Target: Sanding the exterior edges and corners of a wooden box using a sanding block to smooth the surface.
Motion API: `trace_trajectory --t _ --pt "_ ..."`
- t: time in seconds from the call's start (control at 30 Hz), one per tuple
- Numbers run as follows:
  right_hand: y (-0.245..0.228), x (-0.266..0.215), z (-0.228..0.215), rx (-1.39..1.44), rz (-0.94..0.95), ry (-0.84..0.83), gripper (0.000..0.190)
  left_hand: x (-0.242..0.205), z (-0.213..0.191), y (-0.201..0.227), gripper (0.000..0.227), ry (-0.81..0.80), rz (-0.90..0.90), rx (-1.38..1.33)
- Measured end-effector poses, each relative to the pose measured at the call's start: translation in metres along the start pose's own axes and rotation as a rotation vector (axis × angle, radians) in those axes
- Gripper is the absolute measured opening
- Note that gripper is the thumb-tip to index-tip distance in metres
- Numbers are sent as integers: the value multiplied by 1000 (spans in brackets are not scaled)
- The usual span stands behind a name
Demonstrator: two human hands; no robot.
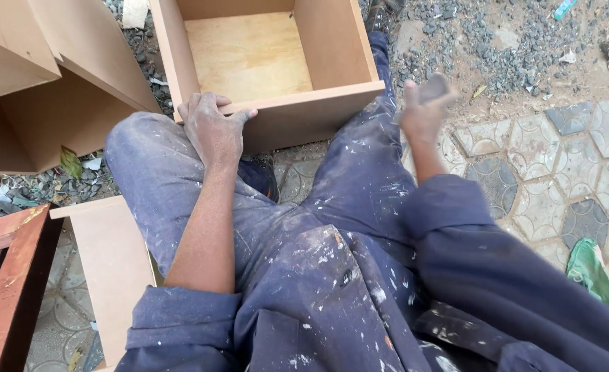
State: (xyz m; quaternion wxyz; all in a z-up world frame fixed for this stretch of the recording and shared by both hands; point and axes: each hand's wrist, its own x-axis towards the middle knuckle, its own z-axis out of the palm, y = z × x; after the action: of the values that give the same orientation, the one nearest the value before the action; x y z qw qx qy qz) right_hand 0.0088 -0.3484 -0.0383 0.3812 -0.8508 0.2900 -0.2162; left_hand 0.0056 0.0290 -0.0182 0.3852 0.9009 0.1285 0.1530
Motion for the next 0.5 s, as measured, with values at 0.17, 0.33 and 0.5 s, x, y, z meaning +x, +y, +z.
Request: trace_trajectory --t 0.17,0.33,0.5 --pt "-97 -134 78 87 65 -388 85 -1 -3 0 46 -33 -10 -9" --pt "-87 -127 74 27 140 -588 94 -1 -5 0 45 -41 10 -18" --pt "-43 -64 35 335 313 -286 88 -4 -8 9 47 -23 11 -22"
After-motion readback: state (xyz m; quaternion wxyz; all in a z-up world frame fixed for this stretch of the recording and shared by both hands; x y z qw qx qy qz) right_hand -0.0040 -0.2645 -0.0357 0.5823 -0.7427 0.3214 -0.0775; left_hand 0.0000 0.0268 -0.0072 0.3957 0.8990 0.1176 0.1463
